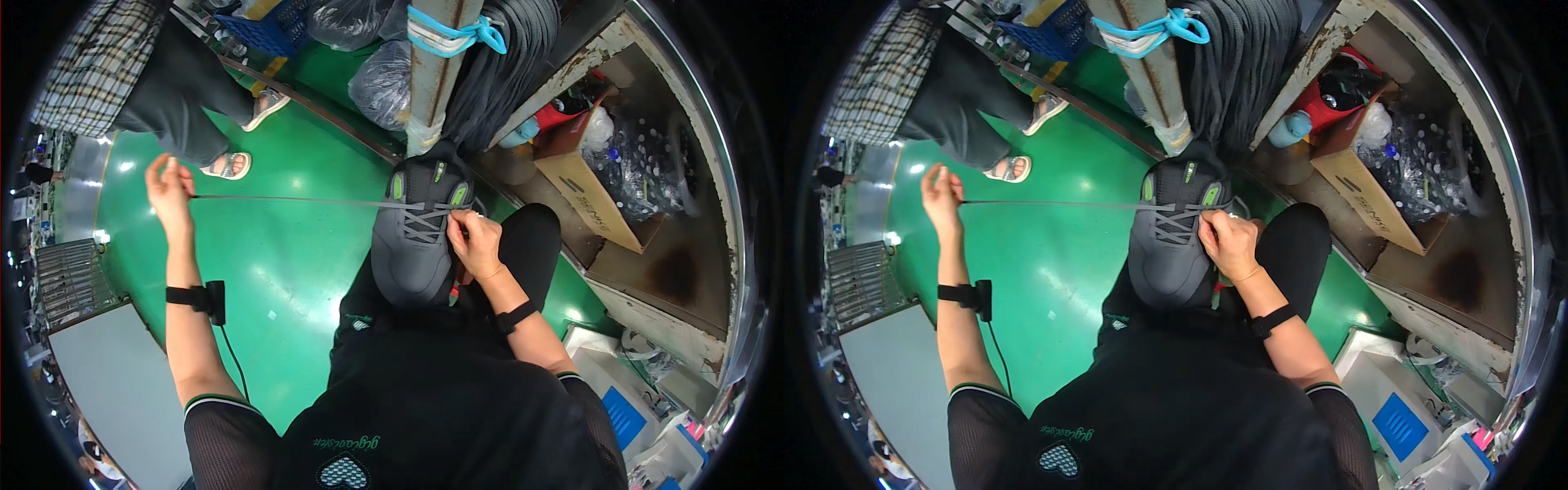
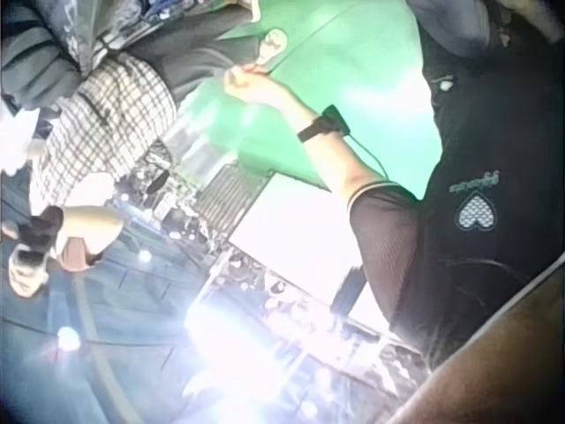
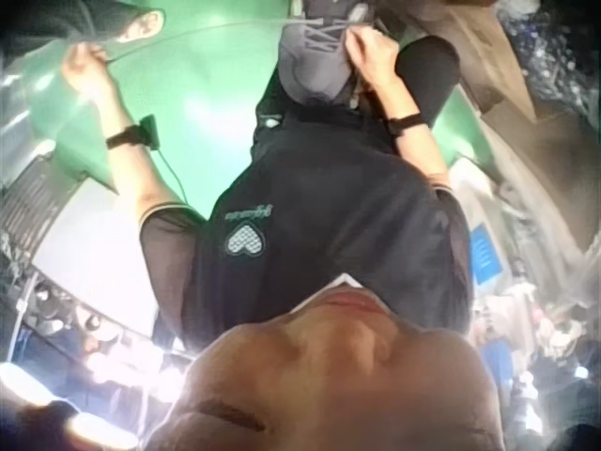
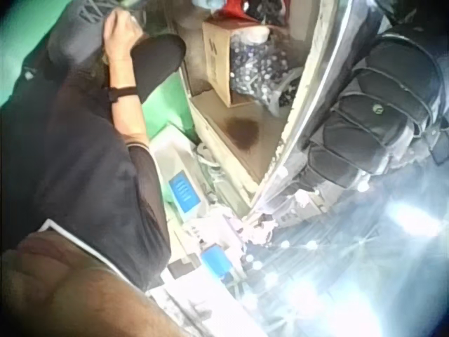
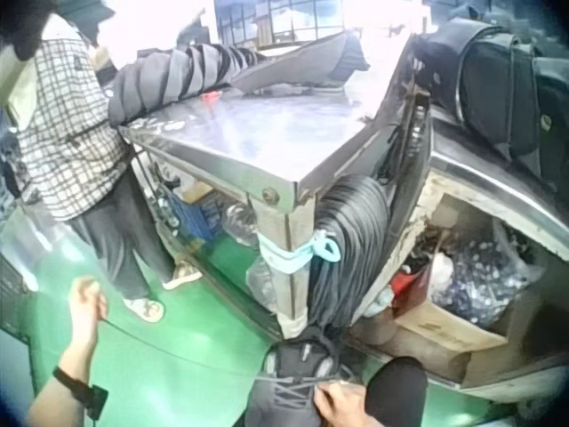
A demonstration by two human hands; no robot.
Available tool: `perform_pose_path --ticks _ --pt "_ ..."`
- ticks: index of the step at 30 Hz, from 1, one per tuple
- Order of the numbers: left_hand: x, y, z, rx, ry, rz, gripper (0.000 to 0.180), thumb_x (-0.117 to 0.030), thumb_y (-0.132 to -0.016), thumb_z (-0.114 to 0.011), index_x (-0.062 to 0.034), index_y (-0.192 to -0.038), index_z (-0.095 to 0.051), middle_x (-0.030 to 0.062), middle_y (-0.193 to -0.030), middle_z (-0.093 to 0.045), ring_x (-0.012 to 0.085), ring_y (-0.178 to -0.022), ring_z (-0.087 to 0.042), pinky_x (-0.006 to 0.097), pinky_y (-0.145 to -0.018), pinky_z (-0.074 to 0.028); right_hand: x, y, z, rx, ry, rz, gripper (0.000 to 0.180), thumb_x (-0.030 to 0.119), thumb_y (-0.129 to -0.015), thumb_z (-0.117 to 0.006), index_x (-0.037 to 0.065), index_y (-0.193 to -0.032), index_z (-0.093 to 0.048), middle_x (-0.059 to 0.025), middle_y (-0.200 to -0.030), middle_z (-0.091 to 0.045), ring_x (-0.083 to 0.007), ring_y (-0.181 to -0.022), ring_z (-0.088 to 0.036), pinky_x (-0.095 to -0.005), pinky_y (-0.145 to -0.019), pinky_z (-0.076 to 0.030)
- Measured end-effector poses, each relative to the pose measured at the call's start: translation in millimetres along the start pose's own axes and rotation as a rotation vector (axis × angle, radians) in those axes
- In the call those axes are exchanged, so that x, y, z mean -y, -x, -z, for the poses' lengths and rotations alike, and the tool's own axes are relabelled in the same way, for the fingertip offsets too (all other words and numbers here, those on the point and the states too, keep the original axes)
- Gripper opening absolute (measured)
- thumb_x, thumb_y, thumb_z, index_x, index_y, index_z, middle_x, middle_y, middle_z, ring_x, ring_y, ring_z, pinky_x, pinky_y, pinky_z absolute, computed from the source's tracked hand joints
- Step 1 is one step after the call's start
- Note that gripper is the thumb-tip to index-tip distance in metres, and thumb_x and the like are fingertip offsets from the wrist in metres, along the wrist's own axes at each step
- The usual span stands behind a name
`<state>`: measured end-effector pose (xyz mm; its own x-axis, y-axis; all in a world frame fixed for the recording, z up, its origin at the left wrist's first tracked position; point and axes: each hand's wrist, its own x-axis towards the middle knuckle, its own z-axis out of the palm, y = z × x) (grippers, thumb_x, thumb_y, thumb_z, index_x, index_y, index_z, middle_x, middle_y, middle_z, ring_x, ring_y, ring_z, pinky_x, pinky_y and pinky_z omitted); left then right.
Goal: Lacing and adjusting a shoe during manufacturing.
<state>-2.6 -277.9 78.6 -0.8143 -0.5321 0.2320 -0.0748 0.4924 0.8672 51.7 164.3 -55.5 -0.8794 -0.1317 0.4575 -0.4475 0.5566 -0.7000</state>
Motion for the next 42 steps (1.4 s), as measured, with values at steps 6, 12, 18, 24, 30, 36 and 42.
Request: perform_pose_path --ticks 6,12,18,24,30,36,42 --pt "-4.1 -7.7 -8.0 -0.164 0.020 -0.175 0.023 -0.014 -0.095 -0.052 -0.0015 -0.114 -0.050 0.0018 -0.072 -0.055 0.0053 -0.055 -0.045 0.019 -0.048 -0.036 -9.7 29.3 18.1 0.125 -0.398 -0.458 0.027 0.000 -0.084 -0.064 0.002 -0.109 -0.054 -0.0057 -0.082 -0.060 -0.0114 -0.074 -0.060 -0.0261 -0.066 -0.049" --pt "-71.5 152.8 -138.9 0.925 -0.148 -0.413 0.032 -0.001 -0.076 -0.068 -0.0083 -0.107 -0.063 0.0091 -0.097 -0.056 0.0244 -0.090 -0.058 0.033 -0.079 -0.049 -15.9 27.6 48.1 0.013 -0.733 -0.836 0.022 -0.004 -0.088 -0.056 -0.001 -0.110 -0.055 -0.0048 -0.094 -0.058 -0.0101 -0.084 -0.060 -0.0228 -0.071 -0.051" --pt "-75.6 180.5 -186.0 0.912 -0.352 -0.661 0.014 -0.005 -0.074 -0.068 -0.0026 -0.086 -0.063 0.0081 -0.086 -0.053 0.0277 -0.084 -0.058 0.038 -0.070 -0.048 26.9 5.1 45.7 0.221 -0.245 -0.221 0.019 -0.003 -0.081 -0.061 0.001 -0.099 -0.058 -0.0110 -0.085 -0.056 -0.0237 -0.073 -0.062 -0.0309 -0.063 -0.050" --pt "-77.9 165.8 -198.8 1.103 -0.379 -0.595 0.005 -0.007 -0.077 -0.062 -0.0042 -0.081 -0.063 0.0090 -0.084 -0.054 0.0274 -0.083 -0.058 0.037 -0.071 -0.047 8.9 -1.0 32.8 0.313 -0.032 0.018 0.008 0.003 -0.081 -0.060 0.003 -0.088 -0.055 -0.0114 -0.082 -0.053 -0.0294 -0.070 -0.060 -0.0374 -0.060 -0.049" --pt "-81.5 137.1 -224.7 1.485 -0.256 -0.244 0.007 -0.007 -0.078 -0.060 -0.0025 -0.078 -0.065 0.0089 -0.088 -0.057 0.0274 -0.088 -0.057 0.036 -0.075 -0.045 -3.0 13.5 27.1 0.195 0.000 0.080 0.005 0.005 -0.083 -0.058 0.003 -0.086 -0.054 -0.0097 -0.083 -0.051 -0.0275 -0.070 -0.059 -0.0365 -0.060 -0.049" --pt "-80.5 121.4 -223.3 1.690 -0.103 0.007 0.010 -0.009 -0.082 -0.060 0.0009 -0.083 -0.063 0.0075 -0.086 -0.052 0.0197 -0.085 -0.054 0.030 -0.076 -0.042 13.3 49.0 43.5 0.488 0.178 0.139 0.057 -0.001 -0.077 -0.053 -0.006 -0.132 -0.041 -0.0180 -0.113 -0.048 -0.0302 -0.098 -0.055 -0.0344 -0.082 -0.051" --pt "-94.0 147.3 -190.8 1.253 -0.399 -0.625 0.009 -0.010 -0.082 -0.064 -0.0037 -0.078 -0.059 0.0050 -0.079 -0.051 0.0196 -0.072 -0.055 0.031 -0.067 -0.045 9.6 55.2 61.2 0.410 -0.052 -0.092 0.046 -0.005 -0.077 -0.051 0.000 -0.123 -0.055 -0.0152 -0.111 -0.058 -0.0317 -0.102 -0.059 -0.0346 -0.087 -0.051"
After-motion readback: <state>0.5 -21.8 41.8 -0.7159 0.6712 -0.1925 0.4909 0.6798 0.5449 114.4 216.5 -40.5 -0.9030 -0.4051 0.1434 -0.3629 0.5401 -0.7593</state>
